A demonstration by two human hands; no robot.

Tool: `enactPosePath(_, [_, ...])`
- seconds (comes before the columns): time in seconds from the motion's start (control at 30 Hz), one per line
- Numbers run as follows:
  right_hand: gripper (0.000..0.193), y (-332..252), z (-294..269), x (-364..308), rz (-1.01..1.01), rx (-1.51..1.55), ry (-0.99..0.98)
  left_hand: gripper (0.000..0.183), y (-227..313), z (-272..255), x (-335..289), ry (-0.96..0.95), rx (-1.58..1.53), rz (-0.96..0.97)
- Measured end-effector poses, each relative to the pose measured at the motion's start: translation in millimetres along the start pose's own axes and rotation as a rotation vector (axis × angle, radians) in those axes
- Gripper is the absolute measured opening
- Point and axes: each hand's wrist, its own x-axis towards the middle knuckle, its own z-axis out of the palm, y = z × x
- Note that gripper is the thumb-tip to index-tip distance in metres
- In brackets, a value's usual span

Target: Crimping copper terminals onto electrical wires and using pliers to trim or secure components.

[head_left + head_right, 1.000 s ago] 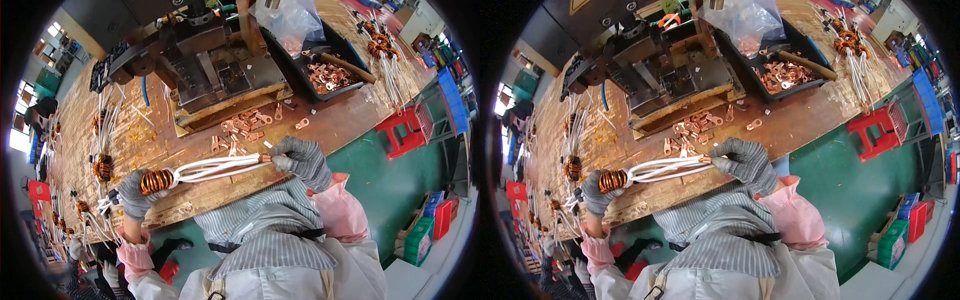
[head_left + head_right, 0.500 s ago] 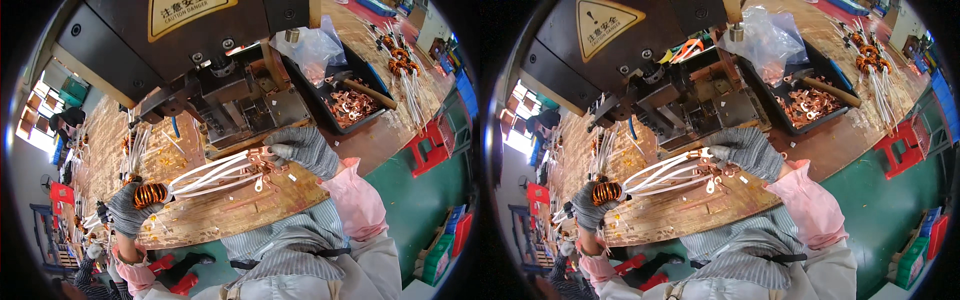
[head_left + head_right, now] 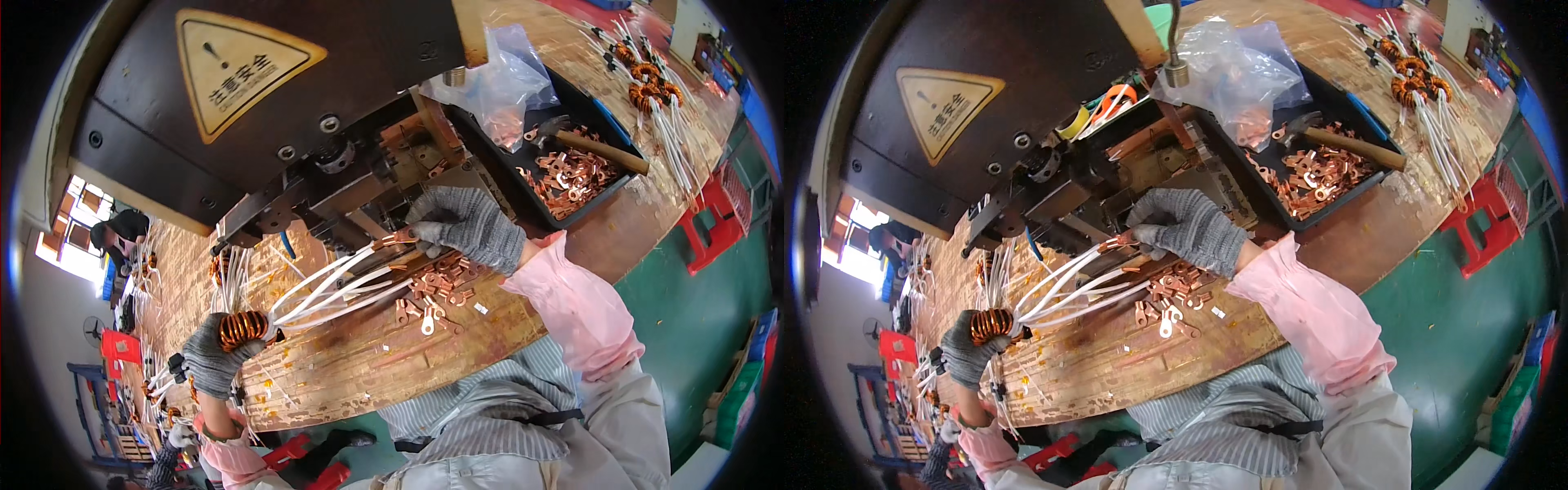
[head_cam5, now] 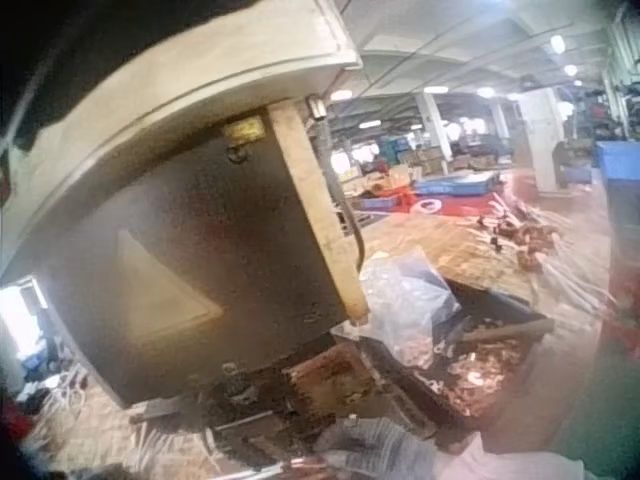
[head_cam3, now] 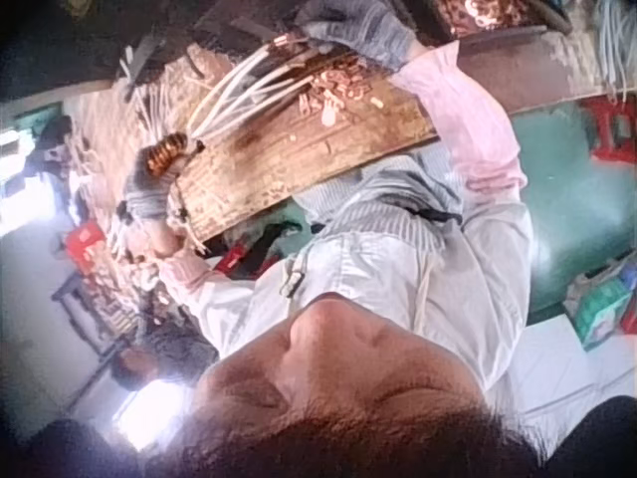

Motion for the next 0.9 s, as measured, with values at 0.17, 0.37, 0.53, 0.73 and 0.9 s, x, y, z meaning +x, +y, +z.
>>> enactPosePath(0.17, [0.015,-6,-1,8,0.068,-0.024,-0.015,0.055,-10,1,7,-0.02,-0.032,0.041])
enactPosePath(0.37, [0.014,-5,-2,17,0.056,-0.006,0.013,0.051,-8,-2,13,-0.067,-0.068,0.048])
enactPosePath(0.53, [0.012,-2,0,20,0.05,0.025,0.049,0.051,1,-7,15,-0.118,-0.036,0.011])
enactPosePath(0.73, [0.014,0,-1,20,0.014,-0.094,0.082,0.051,0,-10,15,-0.15,-0.039,-0.02])
enactPosePath(0.9, [0.015,3,-1,21,-0.02,-0.114,0.092,0.051,-1,-11,14,-0.162,-0.033,-0.034])
